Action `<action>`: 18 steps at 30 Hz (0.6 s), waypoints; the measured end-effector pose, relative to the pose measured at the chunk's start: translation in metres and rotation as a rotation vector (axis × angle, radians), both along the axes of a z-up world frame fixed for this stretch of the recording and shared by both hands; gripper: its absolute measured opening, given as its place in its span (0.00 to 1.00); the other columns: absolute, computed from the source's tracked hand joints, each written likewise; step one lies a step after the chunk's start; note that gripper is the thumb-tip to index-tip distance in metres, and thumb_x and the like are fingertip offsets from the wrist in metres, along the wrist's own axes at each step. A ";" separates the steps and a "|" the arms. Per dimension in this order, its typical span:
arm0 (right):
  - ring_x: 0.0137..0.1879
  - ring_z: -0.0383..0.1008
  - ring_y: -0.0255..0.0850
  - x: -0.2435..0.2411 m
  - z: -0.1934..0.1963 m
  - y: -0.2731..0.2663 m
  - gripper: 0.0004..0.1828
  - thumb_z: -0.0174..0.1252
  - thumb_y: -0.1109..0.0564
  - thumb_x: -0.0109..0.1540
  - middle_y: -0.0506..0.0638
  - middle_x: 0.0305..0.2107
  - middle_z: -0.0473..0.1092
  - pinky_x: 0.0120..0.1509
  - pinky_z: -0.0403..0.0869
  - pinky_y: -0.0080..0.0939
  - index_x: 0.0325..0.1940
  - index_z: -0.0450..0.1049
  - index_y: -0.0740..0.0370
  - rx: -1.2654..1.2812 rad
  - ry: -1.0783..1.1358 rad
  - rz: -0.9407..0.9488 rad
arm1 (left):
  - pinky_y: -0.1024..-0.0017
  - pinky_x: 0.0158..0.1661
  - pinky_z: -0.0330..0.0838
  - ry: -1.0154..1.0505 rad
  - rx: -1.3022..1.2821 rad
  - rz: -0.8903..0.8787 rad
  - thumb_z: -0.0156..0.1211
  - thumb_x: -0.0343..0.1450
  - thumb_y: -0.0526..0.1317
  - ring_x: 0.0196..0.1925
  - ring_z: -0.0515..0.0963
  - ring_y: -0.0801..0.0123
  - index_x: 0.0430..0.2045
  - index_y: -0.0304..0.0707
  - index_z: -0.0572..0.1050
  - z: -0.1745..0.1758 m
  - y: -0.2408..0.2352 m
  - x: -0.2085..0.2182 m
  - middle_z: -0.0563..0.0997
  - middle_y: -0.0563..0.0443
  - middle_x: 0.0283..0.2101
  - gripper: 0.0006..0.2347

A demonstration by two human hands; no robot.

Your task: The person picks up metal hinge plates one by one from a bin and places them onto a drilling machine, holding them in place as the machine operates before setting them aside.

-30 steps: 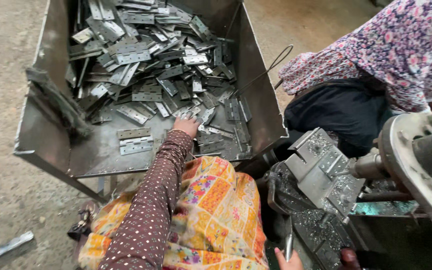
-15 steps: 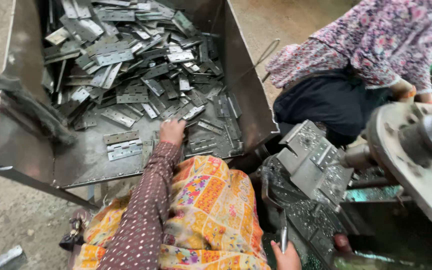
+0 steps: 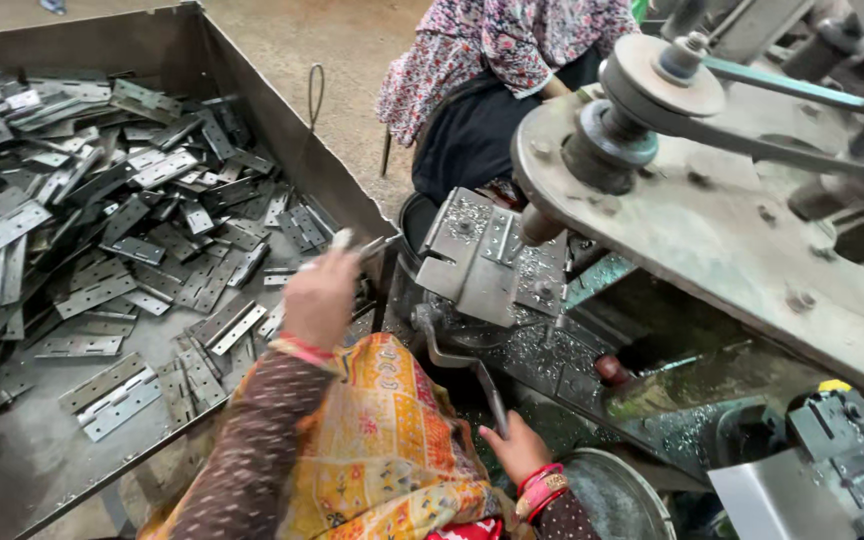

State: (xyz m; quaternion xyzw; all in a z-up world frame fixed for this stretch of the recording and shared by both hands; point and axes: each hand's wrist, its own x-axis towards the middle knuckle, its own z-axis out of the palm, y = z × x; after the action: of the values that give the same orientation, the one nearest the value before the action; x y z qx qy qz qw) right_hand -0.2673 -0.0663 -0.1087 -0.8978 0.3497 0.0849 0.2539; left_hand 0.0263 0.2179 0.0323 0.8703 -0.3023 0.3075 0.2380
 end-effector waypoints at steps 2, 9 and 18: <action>0.40 0.78 0.62 0.001 0.006 0.005 0.27 0.64 0.33 0.56 0.61 0.30 0.77 0.43 0.73 0.59 0.39 0.71 0.57 0.001 0.001 -0.011 | 0.61 0.45 0.72 -0.105 0.042 -0.044 0.53 0.70 0.36 0.50 0.80 0.57 0.45 0.40 0.78 0.011 -0.058 -0.020 0.80 0.47 0.54 0.11; 0.40 0.78 0.63 0.002 0.015 0.010 0.29 0.62 0.32 0.59 0.61 0.29 0.77 0.44 0.74 0.59 0.41 0.68 0.60 0.056 0.001 0.016 | 0.54 0.61 0.61 0.085 0.209 -0.252 0.53 0.70 0.39 0.62 0.73 0.53 0.49 0.31 0.78 -0.014 -0.162 -0.085 0.74 0.40 0.61 0.16; 0.41 0.78 0.64 0.011 0.030 0.006 0.32 0.62 0.29 0.58 0.63 0.29 0.76 0.44 0.73 0.61 0.42 0.68 0.60 -0.006 0.099 0.063 | 0.45 0.66 0.54 0.173 0.241 -0.165 0.50 0.71 0.40 0.67 0.68 0.50 0.51 0.27 0.77 -0.023 -0.183 -0.088 0.70 0.37 0.64 0.18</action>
State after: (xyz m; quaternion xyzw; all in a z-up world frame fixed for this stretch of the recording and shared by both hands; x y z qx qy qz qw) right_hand -0.2565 -0.0603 -0.0783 -0.9038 0.3336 0.1363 0.2307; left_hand -0.0615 0.0353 0.0093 0.8880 -0.3856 0.1727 0.1816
